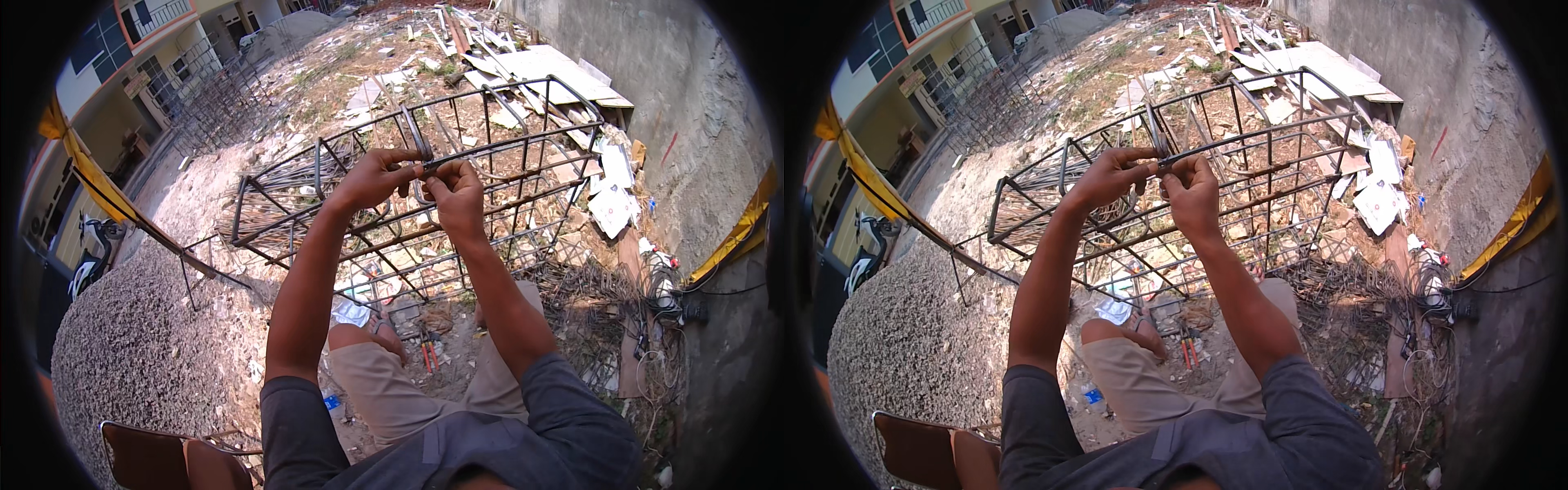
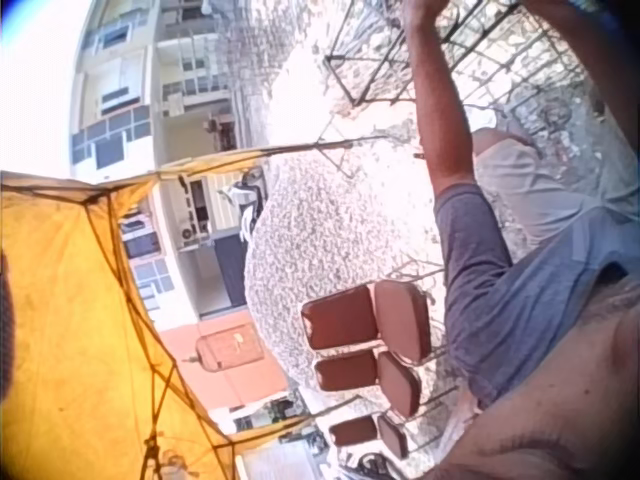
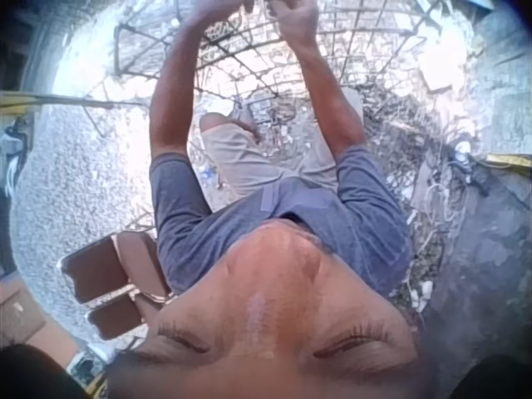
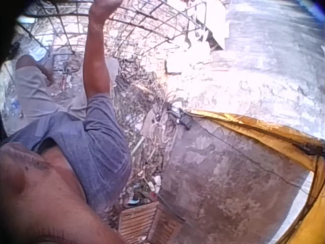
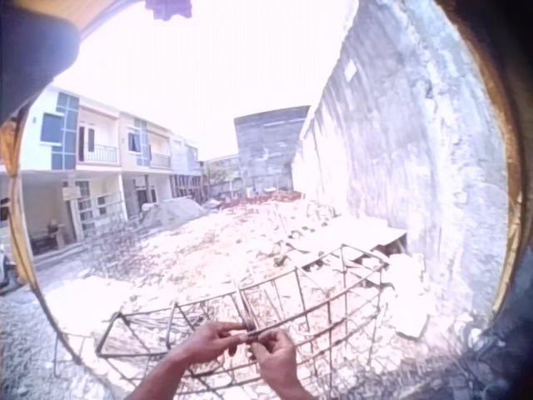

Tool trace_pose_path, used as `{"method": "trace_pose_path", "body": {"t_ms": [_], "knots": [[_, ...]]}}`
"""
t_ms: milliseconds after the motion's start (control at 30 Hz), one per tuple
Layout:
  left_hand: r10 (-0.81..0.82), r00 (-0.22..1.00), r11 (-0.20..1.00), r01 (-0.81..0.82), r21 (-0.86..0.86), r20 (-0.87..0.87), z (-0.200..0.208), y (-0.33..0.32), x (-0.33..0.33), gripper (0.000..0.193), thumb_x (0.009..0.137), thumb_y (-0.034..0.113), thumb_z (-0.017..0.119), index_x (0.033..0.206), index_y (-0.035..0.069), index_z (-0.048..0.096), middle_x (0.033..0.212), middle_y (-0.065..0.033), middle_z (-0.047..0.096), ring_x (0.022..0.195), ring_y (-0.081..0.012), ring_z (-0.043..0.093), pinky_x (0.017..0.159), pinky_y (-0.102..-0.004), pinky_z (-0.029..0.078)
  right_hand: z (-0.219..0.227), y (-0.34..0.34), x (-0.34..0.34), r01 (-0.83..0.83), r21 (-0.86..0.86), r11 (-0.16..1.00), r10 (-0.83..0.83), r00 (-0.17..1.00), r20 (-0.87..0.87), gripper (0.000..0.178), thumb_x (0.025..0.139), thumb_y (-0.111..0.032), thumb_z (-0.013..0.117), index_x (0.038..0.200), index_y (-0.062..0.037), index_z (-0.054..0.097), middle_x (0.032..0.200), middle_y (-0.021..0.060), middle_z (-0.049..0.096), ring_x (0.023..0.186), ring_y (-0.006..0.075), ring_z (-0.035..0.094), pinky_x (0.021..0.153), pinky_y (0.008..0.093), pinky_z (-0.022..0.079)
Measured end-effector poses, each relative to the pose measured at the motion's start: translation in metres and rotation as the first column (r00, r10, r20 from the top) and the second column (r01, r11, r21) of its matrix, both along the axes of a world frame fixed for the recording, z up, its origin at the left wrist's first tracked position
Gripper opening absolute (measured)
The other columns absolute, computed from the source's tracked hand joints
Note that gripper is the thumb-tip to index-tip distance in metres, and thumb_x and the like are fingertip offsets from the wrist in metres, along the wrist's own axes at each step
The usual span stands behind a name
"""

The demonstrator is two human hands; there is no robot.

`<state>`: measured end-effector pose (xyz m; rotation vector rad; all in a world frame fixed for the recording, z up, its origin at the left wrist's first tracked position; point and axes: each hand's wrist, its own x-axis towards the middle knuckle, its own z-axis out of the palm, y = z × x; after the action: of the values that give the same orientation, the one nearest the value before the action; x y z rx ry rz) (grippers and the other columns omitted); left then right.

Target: The person is assembling a metal frame structure by hand. They are using pliers to bend and secure metal wires at the joints of the frame.

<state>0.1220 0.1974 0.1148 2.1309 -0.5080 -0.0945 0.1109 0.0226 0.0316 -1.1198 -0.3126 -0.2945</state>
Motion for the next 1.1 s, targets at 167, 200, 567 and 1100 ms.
{"method": "trace_pose_path", "body": {"t_ms": [167,200,567,1100], "knots": [[0.047,0.992,0.998,-0.05,0.027,0.118,-0.009,0.001,-0.003,0.043,0.096,0.033,0.075,0.131,0.01,0.071,0.083,-0.0074,0.078,0.075,-0.0088,0.071,0.069,-0.0292,0.053,0.002,-0.001,-0.006,0.194,-0.346,0.918,-0.181,0.981,0.07,0.013,0.096,-0.002,0.067,0.098,-0.0038,0.054,0.081,0.0054,0.067,0.069,0.0095,0.062,0.062,0.0287,0.05],[0.07,0.987,0.994,-0.08,0.07,0.144,-0.01,0.003,-0.003,0.044,0.094,0.036,0.076,0.131,0.012,0.072,0.084,-0.007,0.078,0.075,-0.0096,0.072,0.069,-0.0301,0.054,0.006,-0.003,-0.008,0.237,-0.451,0.861,-0.219,0.971,0.093,0.013,0.097,-0.003,0.067,0.098,-0.0039,0.054,0.08,0.0047,0.066,0.068,0.0096,0.062,0.062,0.0295,0.05],[0.078,0.962,0.987,-0.111,0.115,0.263,-0.014,-0.002,-0.001,0.051,0.088,0.047,0.079,0.129,0.018,0.073,0.119,-0.0115,0.075,0.108,-0.026,0.073,0.092,-0.0385,0.056,0.001,0.008,-0.007,0.103,-0.054,0.993,-0.103,0.995,0.009,0.012,0.099,-0.002,0.064,0.1,-0.0038,0.053,0.08,0.0029,0.063,0.064,0.0068,0.059,0.054,0.0238,0.048],[0.187,0.952,0.978,-0.204,0.048,0.244,0.001,-0.021,-0.021,0.034,0.087,0.027,0.082,0.113,0.006,0.077,0.103,-0.0112,0.078,0.089,-0.0195,0.075,0.078,-0.0341,0.059,0.007,-0.008,-0.004,0.186,-0.254,0.949,-0.158,0.979,0.127,0.008,0.099,-0.004,0.065,0.103,-0.0006,0.059,0.087,0.0042,0.067,0.08,0.0103,0.065,0.071,0.0267,0.053]]}}
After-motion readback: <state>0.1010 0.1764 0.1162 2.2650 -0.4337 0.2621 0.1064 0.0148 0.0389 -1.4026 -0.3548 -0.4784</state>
